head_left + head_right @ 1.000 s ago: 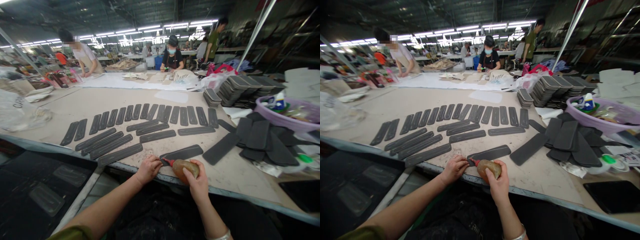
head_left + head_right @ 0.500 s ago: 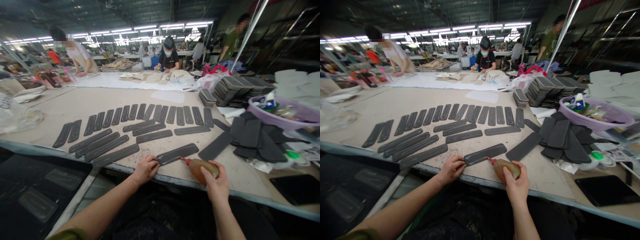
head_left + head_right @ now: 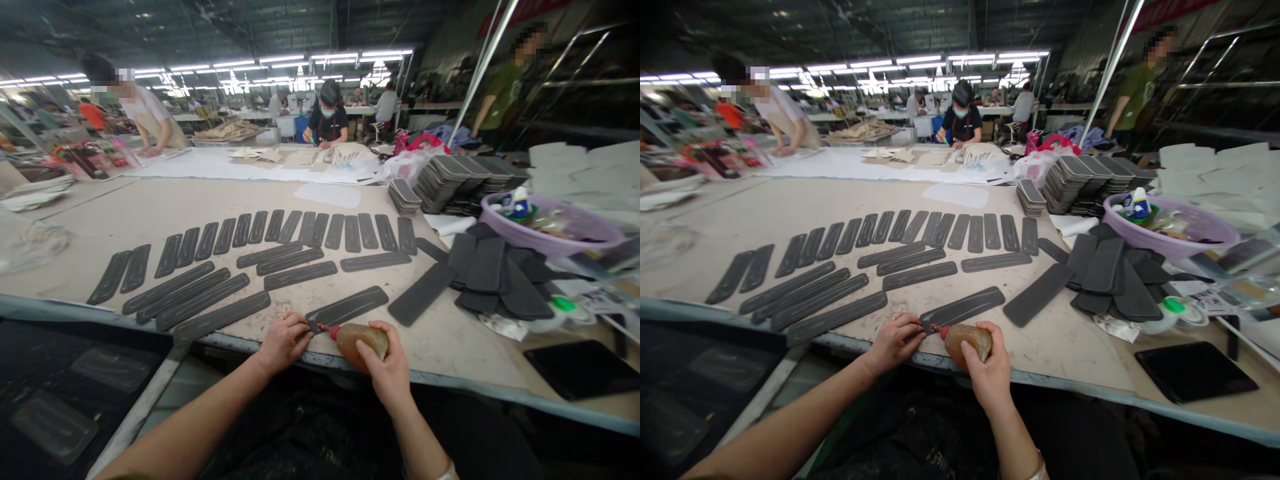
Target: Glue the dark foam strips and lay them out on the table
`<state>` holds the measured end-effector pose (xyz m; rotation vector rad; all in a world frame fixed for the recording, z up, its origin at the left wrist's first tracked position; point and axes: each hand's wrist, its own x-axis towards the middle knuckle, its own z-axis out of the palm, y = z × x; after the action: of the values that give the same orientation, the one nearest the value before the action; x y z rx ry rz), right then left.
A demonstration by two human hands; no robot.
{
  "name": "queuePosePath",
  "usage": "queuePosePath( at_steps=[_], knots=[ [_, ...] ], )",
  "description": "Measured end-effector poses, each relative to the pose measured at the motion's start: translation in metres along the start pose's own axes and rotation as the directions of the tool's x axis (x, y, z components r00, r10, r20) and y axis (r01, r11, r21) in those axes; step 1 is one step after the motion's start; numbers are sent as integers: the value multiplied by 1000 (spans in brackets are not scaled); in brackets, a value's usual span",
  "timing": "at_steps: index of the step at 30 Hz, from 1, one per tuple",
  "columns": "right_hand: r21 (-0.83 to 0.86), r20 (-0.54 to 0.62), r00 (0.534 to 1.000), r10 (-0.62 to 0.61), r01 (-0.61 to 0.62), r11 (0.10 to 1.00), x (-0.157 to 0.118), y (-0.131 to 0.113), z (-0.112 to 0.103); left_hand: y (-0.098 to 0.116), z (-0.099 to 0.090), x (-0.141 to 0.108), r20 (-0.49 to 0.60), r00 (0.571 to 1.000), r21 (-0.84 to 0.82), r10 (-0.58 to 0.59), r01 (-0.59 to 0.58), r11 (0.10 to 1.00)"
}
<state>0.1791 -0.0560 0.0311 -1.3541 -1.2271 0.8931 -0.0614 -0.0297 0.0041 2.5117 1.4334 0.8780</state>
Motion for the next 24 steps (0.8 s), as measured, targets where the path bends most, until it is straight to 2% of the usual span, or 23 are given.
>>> queuePosePath(
  at_steps=[2,4,8,11,16,20,24],
  knots=[
    [-65,-51,999,-4,0,998,6,1,-2,0,0,0,13,1000,12,-12,12,1000],
    [-143,-168,986,-8,-16,990,16,5,-12,1,0,1,16,1000,18,-16,16,1000],
    [-263,-416,904,-101,-14,965,37,15,-36,2,0,2,30,1000,29,2,-3,1000],
    [-222,-515,847,-133,18,975,46,22,-46,2,0,3,38,999,32,6,-7,999],
    [-130,-596,799,-76,-2,992,56,33,-47,2,2,1,41,999,33,8,-10,999],
    [-136,-597,801,-44,-47,990,61,36,-44,2,2,1,44,999,39,0,-2,999],
    [-164,-604,795,-60,-50,985,56,35,-46,4,1,3,53,999,44,2,-4,999]
  ],
)
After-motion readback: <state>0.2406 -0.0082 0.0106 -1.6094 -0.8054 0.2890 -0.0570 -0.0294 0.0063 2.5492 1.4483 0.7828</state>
